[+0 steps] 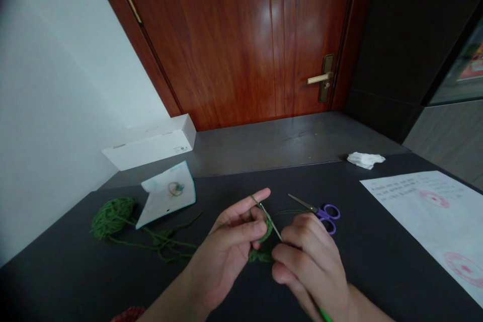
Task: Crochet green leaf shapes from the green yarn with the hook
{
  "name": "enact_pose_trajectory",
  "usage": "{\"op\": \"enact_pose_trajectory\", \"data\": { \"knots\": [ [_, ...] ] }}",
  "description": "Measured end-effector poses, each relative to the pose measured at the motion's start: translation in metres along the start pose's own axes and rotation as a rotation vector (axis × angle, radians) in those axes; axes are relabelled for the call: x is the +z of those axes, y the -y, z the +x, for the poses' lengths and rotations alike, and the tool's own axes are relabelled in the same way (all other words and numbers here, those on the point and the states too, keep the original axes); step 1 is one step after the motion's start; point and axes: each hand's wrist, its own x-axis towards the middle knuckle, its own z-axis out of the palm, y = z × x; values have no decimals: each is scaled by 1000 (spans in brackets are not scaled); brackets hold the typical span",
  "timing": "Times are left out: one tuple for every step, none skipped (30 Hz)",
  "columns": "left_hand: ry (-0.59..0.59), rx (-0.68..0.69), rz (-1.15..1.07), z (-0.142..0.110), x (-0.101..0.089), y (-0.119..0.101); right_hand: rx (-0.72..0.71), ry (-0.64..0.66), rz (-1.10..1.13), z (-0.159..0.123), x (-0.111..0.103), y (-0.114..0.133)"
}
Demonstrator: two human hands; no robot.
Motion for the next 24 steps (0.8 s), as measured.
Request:
{"op": "enact_pose_trajectory", "data": {
  "knots": [
    [17, -17, -10, 0, 0, -2, 77, -24, 114, 0, 0, 0],
    [34, -21, -10, 1, -1, -4, 176, -65, 229, 1, 0, 1],
    [49, -20, -5, 1, -2, -6, 284, -118, 341, 3, 1, 2],
    [58, -16, 2, 1, -2, -8, 389, -177, 454, 6, 3, 3],
    [63, -7, 9, 2, -3, -9, 488, -228, 568, 10, 4, 4],
    [62, 3, 13, 2, -3, -9, 583, -262, 682, 13, 6, 5],
    [59, 15, 15, 2, -3, -10, 679, -281, 796, 17, 7, 6],
    [52, 24, 18, 2, -3, -10, 772, -293, 905, 20, 8, 6],
    [49, 30, 21, 2, -3, -9, 862, -298, 1007, 23, 9, 6],
    [52, 35, 23, 2, -3, -9, 941, -301, 1097, 25, 9, 5],
    [58, 39, 26, 2, -4, -8, 1005, -304, 1175, 27, 9, 4],
    [65, 40, 27, 2, -4, -8, 1051, -308, 1244, 28, 9, 3],
    [73, 40, 29, 2, -4, -7, 1087, -310, 1304, 29, 8, 1],
    [82, 36, 30, 2, -4, -7, 1114, -311, 1352, 29, 8, 0],
    [90, 31, 32, 2, -5, -8, 1136, -310, 1392, 30, 8, -2],
    [93, 24, 34, 2, -5, -8, 1155, -308, 1427, 30, 8, -3],
    [97, 15, 38, 2, -5, -8, 1174, -306, 1455, 31, 7, -3],
    [101, 9, 43, 1, -4, -9, 1186, -306, 1481, 31, 7, -3],
    [106, 5, 51, 1, -4, -9, 1194, -309, 1505, 32, 7, -4],
    [112, 2, 61, 0, -4, -10, 1196, -314, 1528, 33, 6, -3],
    [116, 2, 72, 0, -3, -10, 1198, -316, 1547, 34, 6, -3],
    [120, 3, 85, -1, -3, -11, 1200, -317, 1563, 34, 5, -3],
    [123, 8, 100, -2, -3, -12, 1203, -313, 1575, 35, 5, -3],
    [125, 12, 120, -2, -2, -12, 1207, -310, 1584, 35, 4, -4]
  ]
}}
